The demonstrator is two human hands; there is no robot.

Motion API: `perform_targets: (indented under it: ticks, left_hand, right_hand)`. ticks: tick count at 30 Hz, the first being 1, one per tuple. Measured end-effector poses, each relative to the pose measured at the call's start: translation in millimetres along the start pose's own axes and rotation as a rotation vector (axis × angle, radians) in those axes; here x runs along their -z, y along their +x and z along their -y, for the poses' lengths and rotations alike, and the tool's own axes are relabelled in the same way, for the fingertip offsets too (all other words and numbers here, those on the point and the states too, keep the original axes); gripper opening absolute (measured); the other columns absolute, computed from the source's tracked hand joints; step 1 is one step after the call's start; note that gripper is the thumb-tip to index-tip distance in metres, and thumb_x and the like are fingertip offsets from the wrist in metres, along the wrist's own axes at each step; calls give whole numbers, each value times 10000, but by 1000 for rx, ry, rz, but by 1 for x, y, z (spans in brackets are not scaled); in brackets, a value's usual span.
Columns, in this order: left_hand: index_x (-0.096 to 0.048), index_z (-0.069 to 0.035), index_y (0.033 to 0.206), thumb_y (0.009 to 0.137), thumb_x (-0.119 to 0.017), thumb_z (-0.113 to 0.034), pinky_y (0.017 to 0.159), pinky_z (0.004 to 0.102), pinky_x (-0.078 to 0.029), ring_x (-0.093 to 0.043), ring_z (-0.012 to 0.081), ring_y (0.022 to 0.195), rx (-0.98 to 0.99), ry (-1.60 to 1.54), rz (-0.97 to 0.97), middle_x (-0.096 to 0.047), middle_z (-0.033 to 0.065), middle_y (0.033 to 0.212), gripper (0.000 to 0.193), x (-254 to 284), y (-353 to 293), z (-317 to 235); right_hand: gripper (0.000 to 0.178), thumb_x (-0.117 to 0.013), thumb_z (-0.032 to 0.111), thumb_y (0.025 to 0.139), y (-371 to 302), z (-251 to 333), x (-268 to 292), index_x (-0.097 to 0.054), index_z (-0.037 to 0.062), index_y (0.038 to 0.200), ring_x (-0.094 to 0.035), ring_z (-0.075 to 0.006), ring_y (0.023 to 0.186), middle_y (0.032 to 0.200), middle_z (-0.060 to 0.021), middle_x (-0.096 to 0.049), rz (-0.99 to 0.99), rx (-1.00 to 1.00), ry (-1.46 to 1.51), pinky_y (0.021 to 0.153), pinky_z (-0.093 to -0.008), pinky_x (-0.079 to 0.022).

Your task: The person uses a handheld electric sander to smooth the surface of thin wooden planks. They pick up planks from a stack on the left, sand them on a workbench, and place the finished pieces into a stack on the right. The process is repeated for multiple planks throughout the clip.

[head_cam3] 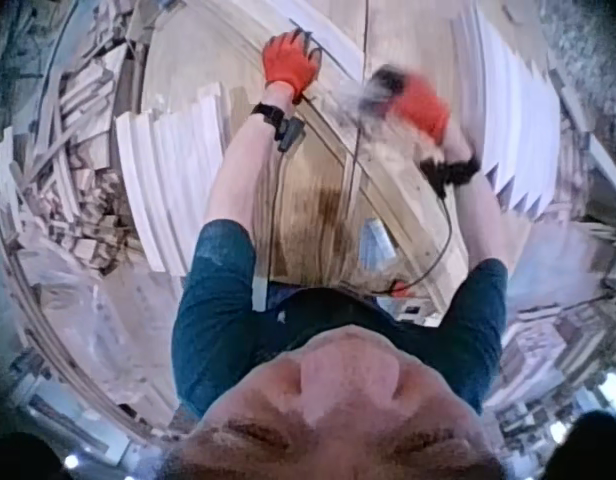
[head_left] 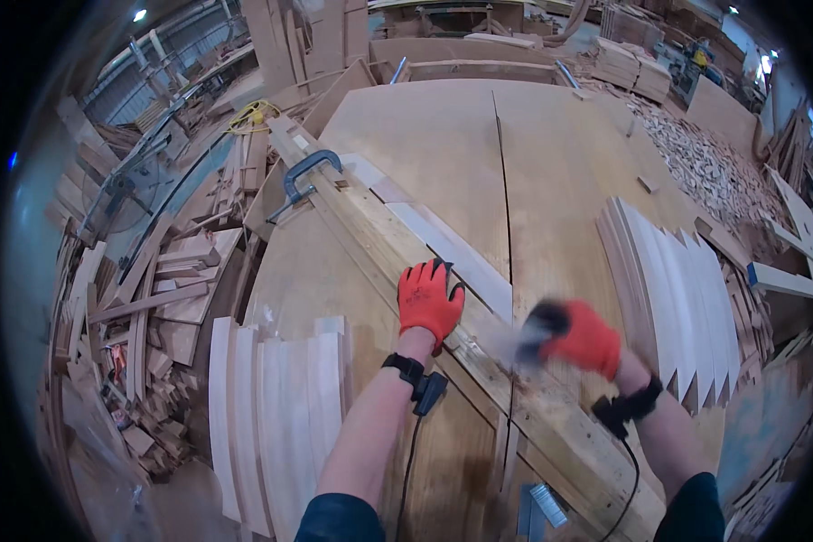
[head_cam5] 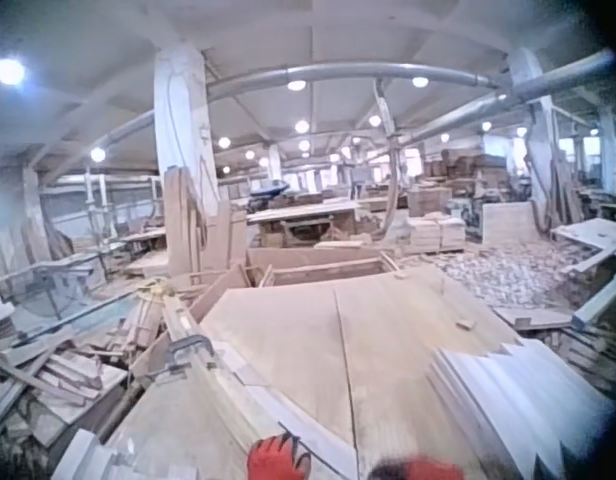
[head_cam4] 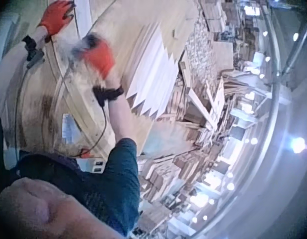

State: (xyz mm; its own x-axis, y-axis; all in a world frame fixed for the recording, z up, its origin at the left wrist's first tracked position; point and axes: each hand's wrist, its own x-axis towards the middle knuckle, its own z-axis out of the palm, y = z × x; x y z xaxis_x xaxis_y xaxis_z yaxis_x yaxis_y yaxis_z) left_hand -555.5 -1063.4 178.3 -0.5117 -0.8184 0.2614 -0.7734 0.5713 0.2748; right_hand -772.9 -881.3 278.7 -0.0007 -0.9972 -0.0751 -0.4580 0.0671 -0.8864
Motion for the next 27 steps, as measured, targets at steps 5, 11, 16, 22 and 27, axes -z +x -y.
perform_targets:
  ticks: [5, 11, 16, 22, 27]
  left_hand:
    - [-565, -70, 1375, 867, -664, -432, 1201, 512, -238, -434, 366, 1367, -95, -264, 187, -532, 184, 1435, 631, 36, -59, -33]
    - [-462, -52, 1455, 852, -694, -515, 1171, 627, -156, -294, 427, 1449, 176, 182, 223, -394, 226, 1541, 795, 177, -155, 16]
    - [-303, -42, 1555, 766, -735, -641, 1192, 647, -38, -124, 444, 1522, 672, 117, 366, -228, 272, 1623, 1081, 200, -229, 60]
    - [-210, -2, 1580, 635, -820, -669, 1204, 640, -37, -77, 445, 1536, 684, 195, 385, -171, 290, 1638, 1308, 190, -244, 42]
    - [-477, 5, 1430, 875, -636, -496, 1119, 499, -374, -445, 409, 1377, 464, 417, 302, -538, 221, 1431, 765, 193, -243, 49]
  right_hand:
    - [477, -765, 348, 856, 79, -71, 55, -665, 52, 1216, -689, -286, 997, 1046, -149, -718, -755, -147, 34, 884, -391, -544]
    - [668, -754, 412, 832, 109, -47, -72, -535, 114, 1389, -575, -348, 1227, 1318, -151, -597, -251, -178, -698, 996, -466, -506]
    - [628, -731, 392, 843, 124, -52, -80, -536, 92, 1359, -570, -358, 1214, 1340, -168, -579, -141, -237, -809, 982, -478, -513]
    - [465, -689, 250, 852, 124, -45, -65, -590, 47, 1260, -689, -340, 1023, 1119, -171, -705, -177, -111, -758, 856, -482, -564]
    - [375, -579, 186, 901, 117, -36, -59, -623, 5, 1226, -715, -277, 941, 1009, -157, -727, -97, -132, -1061, 747, -437, -556]
